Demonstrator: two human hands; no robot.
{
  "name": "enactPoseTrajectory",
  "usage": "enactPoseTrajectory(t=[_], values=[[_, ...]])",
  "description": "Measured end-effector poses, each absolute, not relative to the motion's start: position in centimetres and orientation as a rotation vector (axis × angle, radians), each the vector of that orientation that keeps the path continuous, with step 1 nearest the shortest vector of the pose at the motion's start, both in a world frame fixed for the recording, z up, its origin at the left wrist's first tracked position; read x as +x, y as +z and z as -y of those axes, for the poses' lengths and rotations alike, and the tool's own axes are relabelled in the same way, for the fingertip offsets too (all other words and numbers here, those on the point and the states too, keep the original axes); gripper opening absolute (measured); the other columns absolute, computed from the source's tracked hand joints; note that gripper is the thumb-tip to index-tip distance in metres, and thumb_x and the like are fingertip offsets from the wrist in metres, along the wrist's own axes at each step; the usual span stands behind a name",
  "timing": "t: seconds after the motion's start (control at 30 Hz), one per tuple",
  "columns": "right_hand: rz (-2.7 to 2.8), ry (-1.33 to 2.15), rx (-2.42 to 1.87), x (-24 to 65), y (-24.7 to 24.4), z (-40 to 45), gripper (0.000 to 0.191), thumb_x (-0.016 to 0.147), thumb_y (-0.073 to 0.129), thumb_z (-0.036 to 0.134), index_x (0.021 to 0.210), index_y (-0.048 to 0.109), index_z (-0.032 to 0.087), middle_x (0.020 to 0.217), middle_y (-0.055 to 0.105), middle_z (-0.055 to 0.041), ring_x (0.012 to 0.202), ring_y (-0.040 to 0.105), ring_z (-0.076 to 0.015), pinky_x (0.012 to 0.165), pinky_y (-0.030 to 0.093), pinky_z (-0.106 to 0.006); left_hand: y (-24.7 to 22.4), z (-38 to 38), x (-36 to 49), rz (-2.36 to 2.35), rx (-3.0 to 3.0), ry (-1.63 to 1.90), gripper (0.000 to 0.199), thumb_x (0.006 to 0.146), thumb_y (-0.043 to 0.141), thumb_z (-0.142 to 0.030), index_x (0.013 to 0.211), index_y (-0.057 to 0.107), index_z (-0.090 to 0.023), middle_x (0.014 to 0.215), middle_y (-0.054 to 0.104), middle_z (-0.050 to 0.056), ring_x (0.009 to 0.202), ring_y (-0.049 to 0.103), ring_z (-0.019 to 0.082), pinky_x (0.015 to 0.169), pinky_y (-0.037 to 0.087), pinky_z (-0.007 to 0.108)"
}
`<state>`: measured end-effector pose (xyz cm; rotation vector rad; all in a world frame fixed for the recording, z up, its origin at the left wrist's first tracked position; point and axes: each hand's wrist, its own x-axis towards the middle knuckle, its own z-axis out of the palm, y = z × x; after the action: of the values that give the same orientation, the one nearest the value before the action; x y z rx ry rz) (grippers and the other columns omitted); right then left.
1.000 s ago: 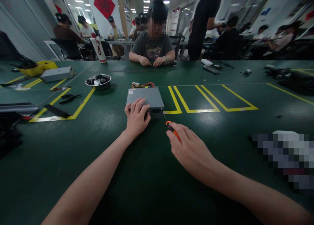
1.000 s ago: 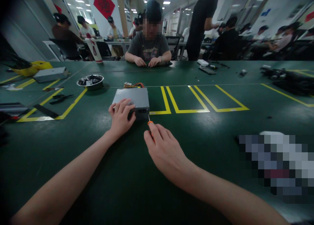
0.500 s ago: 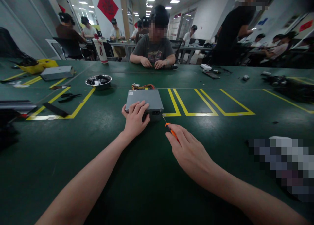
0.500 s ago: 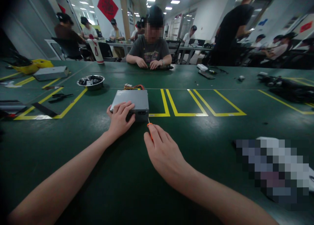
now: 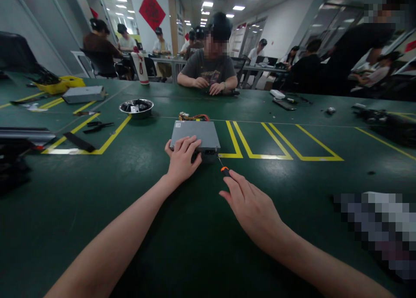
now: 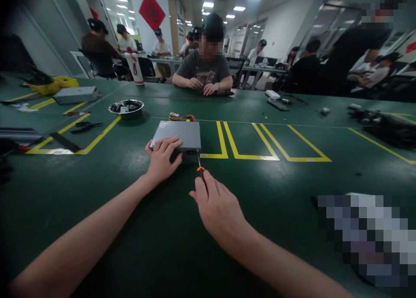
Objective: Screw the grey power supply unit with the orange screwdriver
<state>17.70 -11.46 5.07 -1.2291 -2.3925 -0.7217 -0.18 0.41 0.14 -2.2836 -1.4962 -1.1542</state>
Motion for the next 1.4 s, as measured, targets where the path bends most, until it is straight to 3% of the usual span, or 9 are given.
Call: enactPoseTrajectory(t=[0.17, 0.4, 0.63, 0.83, 0.9, 1.07, 1.2, 1.3, 1.4], values=[[2.476, -0.731, -1.226, 17.8, 4.6, 11.5, 0.027, 0.082, 0.044, 0.006, 0.105, 0.057, 0.001, 0.107, 0.059, -0.0251, 0.093, 0.062, -0.026, 0.071, 0.054, -0.035, -0.1, -0.5, -0.2, 1.507, -2.27, -1.147, 0.032, 0.08, 0.053, -0.028, 0.112, 0.052, -0.03, 0.123, 0.055, 0.003, 0.116, 0.043, 0.025, 0.103, 0.012, 0.052], [2.369, -0.638, -1.271, 18.3, 5.4, 11.0, 0.025, 0.087, 0.043, 0.02, 0.098, 0.058, 0.004, 0.086, 0.065, -0.015, 0.073, 0.064, -0.0189, 0.061, 0.055, -0.031, 0.0, -0.5, -0.1, 1.508, -2.262, -1.131, 0.029, 0.082, 0.052, -0.032, 0.111, 0.052, -0.029, 0.122, 0.056, 0.003, 0.116, 0.044, 0.025, 0.102, 0.013, 0.052], [2.492, -0.712, -1.166, 18.1, 5.0, 11.3, 0.031, 0.079, 0.041, 0.004, 0.106, 0.056, 0.007, 0.109, 0.058, -0.0233, 0.091, 0.061, -0.0257, 0.07, 0.053, -0.036, 0.0, -0.5, -0.1, 1.514, -2.261, -1.135, 0.029, 0.082, 0.052, -0.032, 0.111, 0.052, -0.029, 0.122, 0.055, 0.003, 0.116, 0.044, 0.025, 0.102, 0.013, 0.051], [2.323, -0.727, -1.252, 18.9, 5.8, 10.8, 0.02, 0.087, 0.045, 0.022, 0.096, 0.058, 0.009, 0.081, 0.063, -0.0109, 0.062, 0.059, -0.0143, 0.054, 0.049, -0.026, 0.0, -0.6, 0.0, 1.527, -2.248, -1.134, 0.028, 0.082, 0.053, -0.033, 0.109, 0.053, -0.029, 0.122, 0.056, 0.002, 0.115, 0.044, 0.024, 0.102, 0.013, 0.051], [2.338, -0.709, -1.305, 18.8, 6.0, 10.8, 0.023, 0.088, 0.044, 0.024, 0.097, 0.058, 0.008, 0.083, 0.063, -0.0114, 0.066, 0.06, -0.0162, 0.056, 0.05, -0.028, 0.0, -0.6, 0.0, 1.526, -2.246, -1.138, 0.027, 0.082, 0.053, -0.033, 0.109, 0.053, -0.029, 0.121, 0.056, 0.002, 0.114, 0.044, 0.024, 0.102, 0.013, 0.051], [2.427, -0.832, -1.239, 18.2, 5.3, 11.3, 0.026, 0.084, 0.043, 0.009, 0.105, 0.056, 0.003, 0.103, 0.06, -0.0193, 0.089, 0.059, -0.0235, 0.073, 0.049, -0.035, 0.0, -0.5, 0.0, 1.528, -2.237, -1.152, 0.026, 0.082, 0.053, -0.032, 0.108, 0.053, -0.029, 0.12, 0.057, 0.002, 0.114, 0.044, 0.024, 0.102, 0.013, 0.051], [2.436, -0.843, -1.253, 18.3, 4.9, 11.5, 0.026, 0.084, 0.047, 0.014, 0.107, 0.057, 0.009, 0.099, 0.062, -0.0155, 0.07, 0.059, -0.0155, 0.062, 0.048, -0.027, 0.0, -0.6, 0.0, 1.525, -2.244, -1.164, 0.027, 0.082, 0.053, -0.031, 0.108, 0.054, -0.029, 0.12, 0.057, 0.003, 0.114, 0.044, 0.025, 0.102, 0.013, 0.052], [2.425, -0.818, -1.348, 18.4, 5.2, 11.5, 0.025, 0.086, 0.046, 0.024, 0.104, 0.059, 0.013, 0.083, 0.063, -0.0087, 0.054, 0.053, -0.0111, 0.049, 0.043, -0.024, 0.0, -0.6, 0.0, 1.527, -2.244, -1.163, 0.026, 0.082, 0.053, -0.031, 0.108, 0.054, -0.029, 0.12, 0.056, 0.003, 0.115, 0.044, 0.025, 0.102, 0.013, 0.052], [2.444, -0.785, -1.384, 18.2, 5.4, 11.5, 0.027, 0.086, 0.046, 0.028, 0.102, 0.06, 0.011, 0.088, 0.063, -0.0121, 0.064, 0.058, -0.0162, 0.054, 0.047, -0.028, 0.0, -0.6, 0.0, 1.524, -2.243, -1.157, 0.026, 0.082, 0.052, -0.031, 0.108, 0.053, -0.029, 0.121, 0.056, 0.002, 0.115, 0.044, 0.024, 0.102, 0.012, 0.052]])
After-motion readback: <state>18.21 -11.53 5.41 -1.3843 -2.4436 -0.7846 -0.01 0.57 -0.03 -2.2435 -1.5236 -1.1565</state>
